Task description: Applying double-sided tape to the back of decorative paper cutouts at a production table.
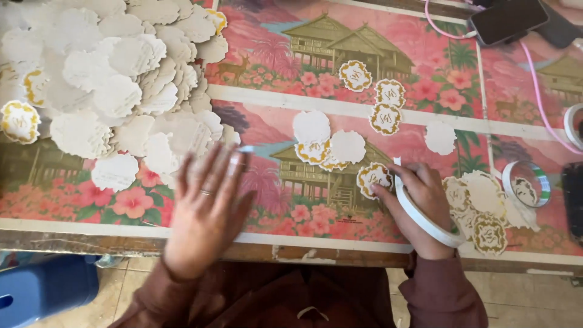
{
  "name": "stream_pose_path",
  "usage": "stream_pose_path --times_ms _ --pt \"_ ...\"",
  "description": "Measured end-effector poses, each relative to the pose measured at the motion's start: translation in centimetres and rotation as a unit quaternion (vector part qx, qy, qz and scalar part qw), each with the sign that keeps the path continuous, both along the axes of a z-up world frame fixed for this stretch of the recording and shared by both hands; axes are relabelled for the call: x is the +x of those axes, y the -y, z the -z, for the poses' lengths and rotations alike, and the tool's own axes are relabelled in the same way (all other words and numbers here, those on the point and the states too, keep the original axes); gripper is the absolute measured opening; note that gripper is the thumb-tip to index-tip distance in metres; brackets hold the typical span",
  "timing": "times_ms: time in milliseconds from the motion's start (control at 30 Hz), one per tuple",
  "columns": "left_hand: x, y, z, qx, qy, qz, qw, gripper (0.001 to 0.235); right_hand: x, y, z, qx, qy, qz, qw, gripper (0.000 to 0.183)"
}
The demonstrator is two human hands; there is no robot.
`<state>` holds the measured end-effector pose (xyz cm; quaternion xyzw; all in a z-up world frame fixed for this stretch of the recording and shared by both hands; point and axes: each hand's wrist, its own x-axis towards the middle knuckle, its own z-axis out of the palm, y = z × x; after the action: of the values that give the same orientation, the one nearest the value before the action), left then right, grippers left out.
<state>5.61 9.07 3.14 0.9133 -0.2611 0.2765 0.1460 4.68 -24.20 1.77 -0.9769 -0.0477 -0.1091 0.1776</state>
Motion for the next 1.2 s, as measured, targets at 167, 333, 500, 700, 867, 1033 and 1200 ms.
stream_pose_path --times_ms 167,333,500,700,867,1033,1200 --pt "-0.6 6.7 0.1 -0.158 -0.111 0.15 0.97 0.055 -0.6 -1.6 -1.1 0.085 -0.14 0.094 0.982 0.031" --pt "-0.8 10.9 0.4 -0.237 -0.203 0.216 0.925 0.059 -3.2 -3.1 -1.7 0.247 -0.013 0.052 0.967 0.009" --pt "-1.0 11.8 1.4 -0.302 -0.322 0.226 0.868 0.068 -5.1 -4.5 -4.3 0.24 -0.006 -0.037 0.97 0.013" --pt "-0.4 9.0 -0.5 -0.37 -0.488 0.294 0.734 0.059 -6.4 -3.1 -3.0 0.26 0.04 0.009 0.965 0.022" --pt "-0.3 8.9 1.6 -0.285 -0.445 0.27 0.805 0.063 -6.8 -3.3 -2.0 0.239 -0.015 -0.026 0.97 0.033" --pt "0.0 8.2 1.2 -0.155 -0.364 0.313 0.863 0.086 -6.4 -3.0 -1.1 0.275 -0.085 -0.036 0.957 0.043" --pt "-1.3 7.2 0.8 -0.03 -0.106 0.212 0.971 0.073 -6.1 -2.7 -1.1 0.222 -0.125 -0.037 0.966 0.045"
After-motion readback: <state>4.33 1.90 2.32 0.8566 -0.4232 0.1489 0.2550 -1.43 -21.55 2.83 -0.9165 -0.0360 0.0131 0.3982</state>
